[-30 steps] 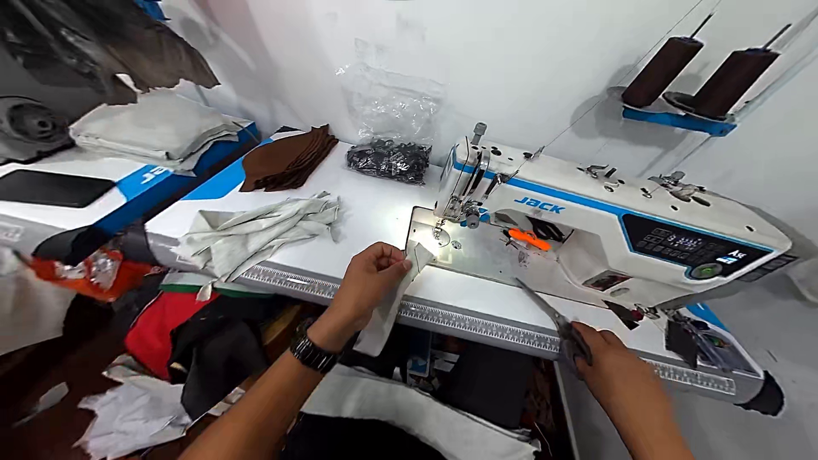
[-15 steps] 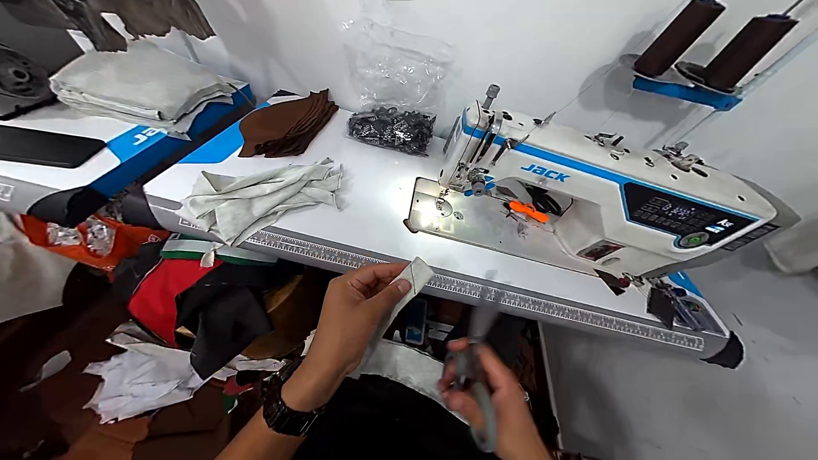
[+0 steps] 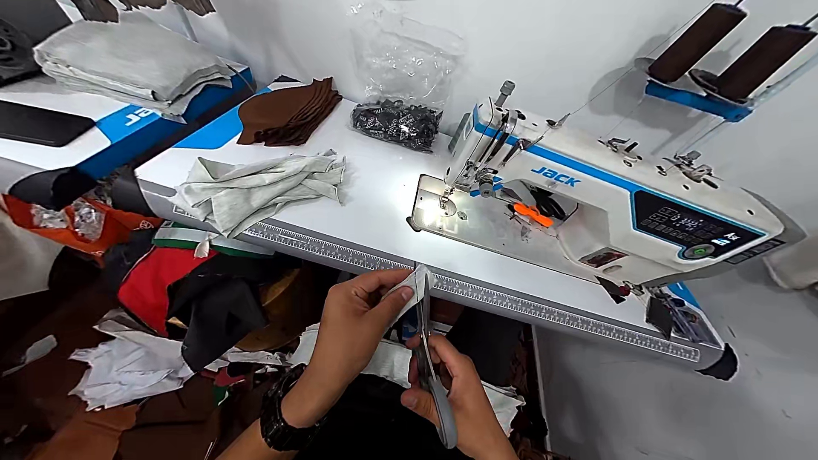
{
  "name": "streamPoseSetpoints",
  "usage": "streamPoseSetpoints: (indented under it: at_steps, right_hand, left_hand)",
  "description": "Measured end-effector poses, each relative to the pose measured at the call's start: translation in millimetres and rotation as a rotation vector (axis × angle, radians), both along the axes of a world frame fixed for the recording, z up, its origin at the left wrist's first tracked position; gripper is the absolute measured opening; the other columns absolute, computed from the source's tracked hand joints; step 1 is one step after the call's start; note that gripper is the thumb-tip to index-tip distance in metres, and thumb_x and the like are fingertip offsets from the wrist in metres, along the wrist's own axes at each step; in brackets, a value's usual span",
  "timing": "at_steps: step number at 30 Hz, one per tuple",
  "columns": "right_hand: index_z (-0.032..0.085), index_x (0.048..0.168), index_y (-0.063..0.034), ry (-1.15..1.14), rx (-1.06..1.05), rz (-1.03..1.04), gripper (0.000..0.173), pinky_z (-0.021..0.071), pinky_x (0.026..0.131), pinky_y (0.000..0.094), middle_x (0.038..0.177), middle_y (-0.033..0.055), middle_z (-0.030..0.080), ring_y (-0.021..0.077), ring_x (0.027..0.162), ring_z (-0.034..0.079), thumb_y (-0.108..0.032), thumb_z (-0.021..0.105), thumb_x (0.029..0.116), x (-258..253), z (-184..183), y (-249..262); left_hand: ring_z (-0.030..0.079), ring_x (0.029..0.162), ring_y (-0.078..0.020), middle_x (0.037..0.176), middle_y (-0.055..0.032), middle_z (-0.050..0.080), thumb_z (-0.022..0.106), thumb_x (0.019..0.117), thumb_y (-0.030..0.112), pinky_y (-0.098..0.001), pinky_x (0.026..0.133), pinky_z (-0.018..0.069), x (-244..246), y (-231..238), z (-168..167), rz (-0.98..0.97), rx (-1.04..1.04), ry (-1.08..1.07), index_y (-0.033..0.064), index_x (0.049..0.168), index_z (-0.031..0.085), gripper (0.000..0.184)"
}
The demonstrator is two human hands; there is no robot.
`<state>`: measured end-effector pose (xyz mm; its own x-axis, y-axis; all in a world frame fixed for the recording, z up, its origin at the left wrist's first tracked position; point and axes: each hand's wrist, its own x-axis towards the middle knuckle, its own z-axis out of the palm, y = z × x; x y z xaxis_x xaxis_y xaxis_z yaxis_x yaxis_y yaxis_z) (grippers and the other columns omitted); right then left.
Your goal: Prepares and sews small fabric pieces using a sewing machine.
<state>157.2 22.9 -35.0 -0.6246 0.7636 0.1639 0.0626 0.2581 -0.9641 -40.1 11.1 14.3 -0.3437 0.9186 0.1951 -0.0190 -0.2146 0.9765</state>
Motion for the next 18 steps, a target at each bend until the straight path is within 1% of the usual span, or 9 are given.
streamPoseSetpoints:
  at_steps: [4,6,10,13,18]
  right_hand:
    - [0.061,0.125,-0.0002,-0.023,0.021,-0.039,0.069,0.0505,0.054,0.0204,0.083,-0.0018,0.066,0.0051,0.066,0.060,-0.055,0.077,0.0858,-3.5,-1.0,1.8]
    - [0.062,0.124,0.0000,-0.022,0.031,-0.047,0.068,0.0506,0.053,0.0206,0.081,-0.0017,0.066,0.0051,0.064,0.060,-0.054,0.078,0.0857,-4.0,-2.5,2.4]
    - [0.064,0.121,-0.0002,-0.008,0.058,-0.075,0.059,0.0480,0.051,0.0199,0.076,-0.0020,0.065,0.0037,0.060,0.057,-0.047,0.079,0.0873,-4.4,-6.8,1.9]
    - [0.065,0.118,-0.0002,-0.002,0.069,-0.093,0.052,0.0471,0.051,0.0189,0.074,-0.0019,0.065,0.0028,0.058,0.056,-0.040,0.080,0.0884,-4.4,-9.9,0.6]
    - [0.067,0.116,-0.0006,0.001,0.063,-0.111,0.045,0.0474,0.049,0.0192,0.070,-0.0013,0.064,0.0029,0.056,0.056,-0.030,0.083,0.0866,-1.6,-14.5,-0.3]
  left_hand:
    - [0.071,0.075,-0.0158,0.093,-0.0050,0.077,0.077,0.0904,0.007,-0.0277,0.066,0.0611,1.3,0.5,-0.9,0.006,-0.006,0.007,0.0118,0.113,0.079,0.024]
    - [0.071,0.075,-0.0153,0.094,-0.0038,0.077,0.077,0.0903,0.008,-0.0276,0.066,0.0614,1.2,0.6,-3.2,0.023,0.002,0.032,0.0124,0.113,0.079,0.023]
    - [0.071,0.075,-0.0146,0.095,-0.0004,0.076,0.076,0.0914,0.011,-0.0272,0.065,0.0617,-0.5,1.1,-6.9,0.026,0.012,0.083,0.0158,0.112,0.080,0.022]
    - [0.071,0.077,-0.0137,0.097,0.0013,0.076,0.075,0.0921,0.012,-0.0271,0.066,0.0614,-1.2,1.6,-9.0,0.015,0.011,0.095,0.0181,0.113,0.081,0.022]
    - [0.070,0.076,-0.0146,0.097,-0.0007,0.076,0.074,0.0927,0.012,-0.0278,0.067,0.0606,-2.9,2.3,-9.1,-0.020,-0.039,0.031,0.0159,0.112,0.081,0.021]
